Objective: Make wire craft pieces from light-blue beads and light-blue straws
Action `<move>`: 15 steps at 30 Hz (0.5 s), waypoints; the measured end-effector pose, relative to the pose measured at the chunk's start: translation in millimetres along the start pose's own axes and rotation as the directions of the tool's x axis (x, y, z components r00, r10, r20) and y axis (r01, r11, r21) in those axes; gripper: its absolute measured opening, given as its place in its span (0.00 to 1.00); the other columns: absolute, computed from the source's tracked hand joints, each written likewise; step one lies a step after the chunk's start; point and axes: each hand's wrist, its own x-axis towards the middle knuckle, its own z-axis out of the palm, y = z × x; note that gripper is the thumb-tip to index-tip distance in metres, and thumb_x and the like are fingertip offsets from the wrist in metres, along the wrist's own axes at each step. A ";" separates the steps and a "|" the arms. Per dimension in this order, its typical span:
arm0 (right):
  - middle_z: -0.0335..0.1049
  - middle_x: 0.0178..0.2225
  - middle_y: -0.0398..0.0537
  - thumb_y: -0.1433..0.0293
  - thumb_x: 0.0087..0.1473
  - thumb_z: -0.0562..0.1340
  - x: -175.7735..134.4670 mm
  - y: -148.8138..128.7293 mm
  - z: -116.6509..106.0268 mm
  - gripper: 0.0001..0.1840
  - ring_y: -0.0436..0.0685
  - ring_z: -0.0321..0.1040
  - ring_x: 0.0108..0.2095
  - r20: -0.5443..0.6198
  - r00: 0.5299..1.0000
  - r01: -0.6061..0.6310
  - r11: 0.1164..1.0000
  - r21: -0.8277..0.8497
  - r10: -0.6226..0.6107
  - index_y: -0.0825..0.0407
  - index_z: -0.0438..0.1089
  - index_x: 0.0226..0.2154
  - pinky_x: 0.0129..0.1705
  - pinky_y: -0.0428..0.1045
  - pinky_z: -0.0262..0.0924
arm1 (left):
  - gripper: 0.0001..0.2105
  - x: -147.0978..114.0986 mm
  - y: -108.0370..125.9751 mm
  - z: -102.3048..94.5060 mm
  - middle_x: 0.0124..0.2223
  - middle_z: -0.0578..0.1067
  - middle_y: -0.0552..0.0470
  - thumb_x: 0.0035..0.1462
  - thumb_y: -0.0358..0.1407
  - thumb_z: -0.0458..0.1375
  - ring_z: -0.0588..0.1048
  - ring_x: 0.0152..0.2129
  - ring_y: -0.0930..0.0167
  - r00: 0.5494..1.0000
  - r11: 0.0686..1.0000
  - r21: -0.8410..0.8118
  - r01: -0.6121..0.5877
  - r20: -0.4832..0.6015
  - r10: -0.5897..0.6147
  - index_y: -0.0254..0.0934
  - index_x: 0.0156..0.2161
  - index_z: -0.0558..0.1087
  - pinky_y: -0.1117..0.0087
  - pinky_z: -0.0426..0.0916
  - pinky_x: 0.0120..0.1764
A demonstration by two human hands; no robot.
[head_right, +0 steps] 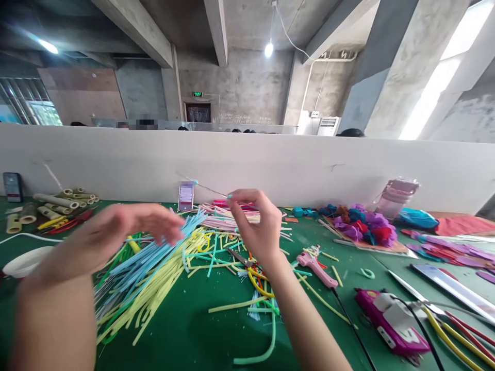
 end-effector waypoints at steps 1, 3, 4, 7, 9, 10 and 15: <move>0.77 0.38 0.47 0.73 0.60 0.63 -3.3 -0.6 2.8 0.05 0.57 0.74 0.41 0.010 0.996 0.088 0.995 -0.041 -0.087 0.45 0.71 0.36 0.45 0.55 0.68 | 0.34 4.7 9.4 4.8 0.45 0.81 0.37 0.53 0.65 0.56 0.80 0.41 0.57 0.997 0.999 0.010 0.039 0.068 -0.039 0.36 0.46 0.81 0.64 0.74 0.39; 0.77 0.40 0.48 0.77 0.60 0.61 -10.0 0.4 10.0 0.09 0.57 0.74 0.41 0.104 0.959 0.276 0.954 -0.117 -0.265 0.45 0.70 0.39 0.44 0.55 0.68 | 0.36 20.0 11.1 10.2 0.56 0.76 0.34 0.55 0.64 0.54 0.76 0.51 0.54 0.991 0.987 -0.128 0.098 0.106 -0.085 0.37 0.55 0.75 0.61 0.74 0.44; 0.78 0.41 0.49 0.78 0.60 0.60 -13.0 1.8 14.3 0.11 0.57 0.74 0.41 0.179 0.924 0.363 0.921 -0.140 -0.337 0.45 0.70 0.40 0.43 0.55 0.68 | 0.39 28.9 5.2 11.1 0.59 0.74 0.34 0.54 0.66 0.54 0.74 0.54 0.52 0.987 0.962 -0.250 0.112 0.137 -0.079 0.39 0.60 0.71 0.58 0.74 0.45; 0.78 0.44 0.50 0.80 0.61 0.58 -19.0 6.4 26.8 0.14 0.58 0.73 0.43 0.396 0.817 0.509 0.846 -0.157 -0.418 0.46 0.71 0.43 0.43 0.55 0.68 | 0.41 49.6 -18.8 8.9 0.61 0.70 0.32 0.55 0.66 0.52 0.72 0.56 0.50 0.983 0.794 -0.594 0.127 0.185 -0.019 0.42 0.65 0.62 0.50 0.72 0.50; 0.77 0.47 0.51 0.82 0.61 0.54 -20.4 8.1 32.6 0.17 0.59 0.72 0.48 0.475 0.783 0.518 0.844 -0.139 -0.402 0.47 0.71 0.44 0.48 0.56 0.68 | 0.30 55.1 -27.8 6.1 0.60 0.72 0.34 0.63 0.58 0.52 0.73 0.56 0.52 0.988 0.716 -0.687 0.121 0.156 -0.017 0.40 0.62 0.66 0.50 0.72 0.51; 0.76 0.49 0.51 0.83 0.60 0.53 -20.5 8.4 34.0 0.20 0.59 0.70 0.51 0.495 0.777 0.505 0.854 -0.122 -0.389 0.47 0.71 0.45 0.50 0.57 0.67 | 0.24 55.9 -29.4 4.8 0.59 0.73 0.35 0.66 0.52 0.51 0.74 0.55 0.54 0.991 0.698 -0.706 0.117 0.134 -0.030 0.38 0.58 0.69 0.51 0.72 0.52; 0.74 0.50 0.52 0.82 0.59 0.54 -17.2 3.7 27.2 0.21 0.60 0.69 0.52 0.352 0.886 0.356 0.929 -0.100 -0.302 0.46 0.72 0.47 0.52 0.60 0.66 | 0.14 54.1 -25.3 3.3 0.55 0.77 0.39 0.70 0.39 0.49 0.75 0.54 0.58 0.995 0.699 -0.708 0.100 0.055 -0.087 0.34 0.46 0.75 0.53 0.72 0.53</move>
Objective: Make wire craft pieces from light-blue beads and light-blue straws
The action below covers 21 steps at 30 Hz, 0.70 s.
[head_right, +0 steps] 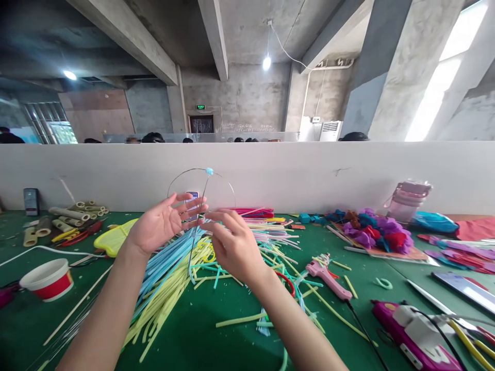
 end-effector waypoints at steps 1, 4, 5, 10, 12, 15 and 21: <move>0.75 0.48 0.52 0.82 0.59 0.55 0.8 -1.0 -3.8 0.19 0.60 0.69 0.51 -0.074 0.996 -0.042 0.999 0.003 0.042 0.46 0.72 0.46 0.52 0.60 0.66 | 0.14 -0.4 0.0 1.5 0.54 0.78 0.39 0.70 0.39 0.49 0.76 0.53 0.59 1.000 1.000 0.014 -0.001 0.002 0.001 0.34 0.46 0.75 0.54 0.72 0.53; 0.75 0.45 0.52 0.78 0.61 0.57 4.6 -3.5 -16.7 0.14 0.60 0.70 0.49 -0.283 0.941 -0.186 0.982 0.034 0.188 0.46 0.73 0.45 0.52 0.59 0.65 | 0.15 -2.6 -1.8 7.6 0.53 0.79 0.41 0.69 0.41 0.51 0.76 0.52 0.61 0.999 0.997 0.071 0.003 0.033 -0.005 0.35 0.45 0.77 0.58 0.73 0.51; 0.75 0.46 0.52 0.75 0.61 0.58 6.3 -3.7 -21.2 0.12 0.60 0.70 0.49 -0.327 0.910 -0.248 0.967 0.063 0.255 0.46 0.72 0.45 0.52 0.59 0.65 | 0.14 -3.7 -2.8 10.3 0.53 0.79 0.41 0.68 0.42 0.52 0.76 0.52 0.60 0.999 0.996 0.092 0.008 0.047 -0.013 0.35 0.44 0.77 0.58 0.73 0.51; 0.77 0.45 0.52 0.59 0.61 0.63 14.1 2.1 -39.1 0.13 0.59 0.74 0.44 -0.140 0.762 -0.548 0.745 0.380 0.633 0.48 0.73 0.45 0.47 0.56 0.68 | 0.15 -10.9 -7.8 26.8 0.52 0.80 0.42 0.67 0.43 0.55 0.76 0.53 0.57 0.996 0.984 0.180 0.004 0.091 -0.021 0.34 0.34 0.76 0.57 0.72 0.52; 0.78 0.39 0.51 0.54 0.61 0.61 15.9 4.7 -42.5 0.17 0.58 0.75 0.41 0.061 0.742 -0.602 0.625 0.497 0.667 0.50 0.74 0.41 0.45 0.54 0.68 | 0.15 -12.3 -9.5 32.4 0.48 0.81 0.43 0.66 0.42 0.56 0.78 0.51 0.58 0.998 0.982 0.189 -0.022 0.067 0.009 0.34 0.32 0.75 0.58 0.73 0.51; 0.77 0.33 0.49 0.53 0.63 0.59 16.8 5.4 -43.4 0.19 0.55 0.73 0.36 0.248 0.736 -0.622 0.484 0.615 0.630 0.52 0.74 0.37 0.44 0.52 0.67 | 0.13 -12.1 -11.0 36.4 0.45 0.82 0.46 0.65 0.41 0.57 0.80 0.46 0.61 0.999 0.983 0.182 -0.039 0.016 0.037 0.35 0.32 0.75 0.60 0.74 0.49; 0.71 0.25 0.43 0.56 0.61 0.63 15.7 1.9 -40.7 0.17 0.50 0.67 0.27 0.307 0.712 -0.612 0.345 0.711 0.632 0.53 0.72 0.33 0.35 0.48 0.63 | 0.07 -11.3 -9.8 35.9 0.30 0.74 0.55 0.63 0.36 0.60 0.67 0.16 0.82 1.000 0.966 0.258 -0.013 -0.005 0.015 0.35 0.41 0.77 0.81 0.60 0.18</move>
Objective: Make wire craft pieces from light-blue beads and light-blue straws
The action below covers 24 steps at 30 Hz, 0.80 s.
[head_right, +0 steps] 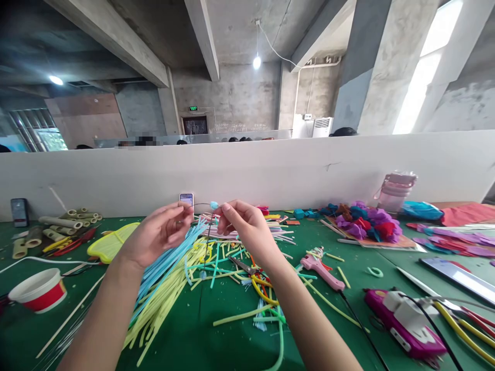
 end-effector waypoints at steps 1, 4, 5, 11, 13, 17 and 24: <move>0.70 0.25 0.42 0.56 0.61 0.63 -0.3 0.1 0.6 0.17 0.49 0.66 0.27 -0.001 1.000 -0.004 1.000 0.010 0.004 0.53 0.72 0.33 0.34 0.48 0.62 | 0.08 -0.6 0.3 0.7 0.26 0.69 0.58 0.64 0.38 0.59 0.60 0.13 0.84 1.000 1.000 0.022 0.018 0.012 -0.019 0.35 0.43 0.77 0.83 0.53 0.16; 0.69 0.23 0.41 0.55 0.61 0.62 -1.2 -0.2 2.6 0.17 0.49 0.65 0.25 0.002 1.000 -0.023 0.999 0.024 0.023 0.52 0.71 0.33 0.31 0.47 0.61 | 0.11 -2.5 0.4 4.3 0.22 0.59 0.62 0.65 0.42 0.59 0.50 0.13 0.85 1.000 0.997 0.072 0.017 0.017 -0.018 0.36 0.43 0.77 0.82 0.44 0.16; 0.69 0.23 0.41 0.55 0.61 0.62 -1.5 -0.4 3.2 0.17 0.49 0.65 0.25 0.000 1.000 -0.029 0.999 0.026 0.029 0.52 0.70 0.33 0.30 0.47 0.60 | 0.11 -2.9 0.3 5.5 0.22 0.57 0.62 0.65 0.42 0.59 0.49 0.13 0.84 1.000 0.997 0.083 0.009 0.012 -0.010 0.36 0.42 0.77 0.82 0.44 0.16; 0.69 0.22 0.40 0.56 0.62 0.62 -2.9 -2.2 4.2 0.16 0.48 0.66 0.24 -0.004 1.000 -0.019 0.999 0.039 0.019 0.52 0.69 0.32 0.29 0.46 0.60 | 0.10 -1.8 0.6 5.0 0.22 0.56 0.62 0.63 0.40 0.61 0.48 0.14 0.84 0.999 0.992 0.112 0.051 -0.021 -0.049 0.37 0.45 0.76 0.81 0.43 0.17; 0.69 0.22 0.40 0.57 0.62 0.62 -2.9 -2.5 4.0 0.16 0.48 0.66 0.24 -0.005 1.000 -0.011 0.999 0.032 0.011 0.52 0.69 0.32 0.29 0.46 0.60 | 0.10 -1.2 0.7 3.6 0.22 0.56 0.62 0.63 0.40 0.62 0.49 0.14 0.84 0.998 0.991 0.120 0.060 -0.014 -0.058 0.36 0.45 0.75 0.80 0.43 0.17; 0.69 0.21 0.40 0.56 0.62 0.62 -2.4 -3.0 4.0 0.16 0.48 0.66 0.23 -0.016 1.000 -0.004 1.000 0.017 0.004 0.52 0.69 0.32 0.29 0.46 0.60 | 0.10 -0.5 -0.3 1.8 0.22 0.58 0.62 0.63 0.41 0.61 0.50 0.13 0.84 0.999 0.988 0.144 0.054 0.001 -0.055 0.36 0.44 0.75 0.80 0.43 0.17; 0.69 0.22 0.41 0.56 0.62 0.61 -1.6 -2.9 2.3 0.17 0.48 0.66 0.23 -0.012 0.999 -0.031 0.999 -0.032 0.031 0.53 0.71 0.34 0.29 0.46 0.60 | 0.11 -1.1 1.5 -0.4 0.21 0.60 0.62 0.63 0.42 0.61 0.54 0.13 0.84 1.000 0.980 0.196 0.021 -0.013 -0.019 0.36 0.42 0.75 0.80 0.46 0.17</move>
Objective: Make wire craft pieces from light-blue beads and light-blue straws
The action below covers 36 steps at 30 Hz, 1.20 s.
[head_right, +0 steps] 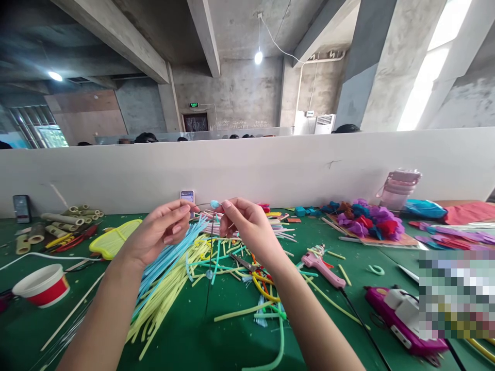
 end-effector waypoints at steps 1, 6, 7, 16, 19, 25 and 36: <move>0.70 0.22 0.41 0.56 0.62 0.61 0.1 0.2 -0.1 0.17 0.48 0.66 0.24 0.005 1.000 -0.003 1.000 -0.013 0.003 0.53 0.72 0.35 0.29 0.46 0.60 | 0.11 -0.7 0.7 -0.7 0.21 0.61 0.61 0.62 0.43 0.61 0.56 0.13 0.83 1.000 1.000 0.010 -0.012 -0.001 0.012 0.36 0.41 0.75 0.80 0.47 0.17; 0.69 0.21 0.40 0.57 0.62 0.62 -0.7 -0.1 -0.5 0.15 0.47 0.64 0.23 -0.004 0.999 0.032 0.999 0.034 -0.032 0.52 0.74 0.35 0.28 0.45 0.59 | 0.17 -2.4 1.8 -3.8 0.27 0.70 0.55 0.63 0.49 0.58 0.69 0.19 0.79 0.997 0.997 0.005 -0.072 -0.033 0.072 0.35 0.39 0.77 0.79 0.60 0.20; 0.68 0.20 0.40 0.58 0.62 0.62 -1.1 -1.1 -1.3 0.14 0.47 0.64 0.22 -0.036 0.998 0.061 0.996 0.065 -0.059 0.52 0.74 0.35 0.27 0.45 0.58 | 0.20 -1.6 1.1 -4.3 0.31 0.73 0.53 0.64 0.52 0.56 0.72 0.23 0.76 0.996 0.997 -0.007 -0.082 -0.044 0.081 0.35 0.39 0.77 0.77 0.64 0.23; 0.54 0.19 0.35 0.63 0.57 0.67 0.3 -23.7 -31.0 0.09 0.45 0.55 0.20 -0.510 0.824 0.390 0.900 0.194 -0.247 0.52 0.76 0.33 0.21 0.42 0.54 | 0.36 7.7 -16.9 -8.1 0.49 0.79 0.39 0.65 0.62 0.38 0.78 0.45 0.62 0.957 0.968 0.246 0.048 0.266 -0.115 0.34 0.51 0.74 0.61 0.71 0.47; 0.51 0.19 0.34 0.67 0.57 0.66 2.0 -29.9 -45.2 0.06 0.43 0.52 0.20 -0.588 0.788 0.412 0.866 0.284 -0.182 0.53 0.76 0.32 0.20 0.40 0.53 | 0.28 7.3 -19.2 -10.0 0.46 0.80 0.38 0.67 0.56 0.46 0.80 0.40 0.63 0.923 0.951 0.292 0.105 0.328 -0.203 0.34 0.51 0.73 0.61 0.72 0.44; 0.52 0.18 0.35 0.72 0.60 0.61 5.6 -30.3 -72.8 0.09 0.43 0.52 0.19 -0.651 0.758 0.413 0.806 0.425 -0.045 0.54 0.76 0.30 0.18 0.38 0.53 | 0.17 5.4 -13.2 -14.7 0.45 0.80 0.40 0.67 0.46 0.55 0.80 0.41 0.64 0.939 0.943 0.325 0.076 0.295 -0.177 0.33 0.49 0.74 0.64 0.73 0.43; 0.75 0.35 0.48 0.70 0.57 0.57 19.5 -9.2 -69.6 0.13 0.51 0.74 0.36 -0.380 0.918 0.189 0.718 0.670 0.113 0.54 0.75 0.40 0.40 0.45 0.73 | 0.11 7.2 -16.5 -14.2 0.35 0.80 0.47 0.64 0.39 0.61 0.79 0.25 0.73 0.975 0.997 -0.040 0.066 0.213 -0.056 0.33 0.46 0.75 0.73 0.73 0.31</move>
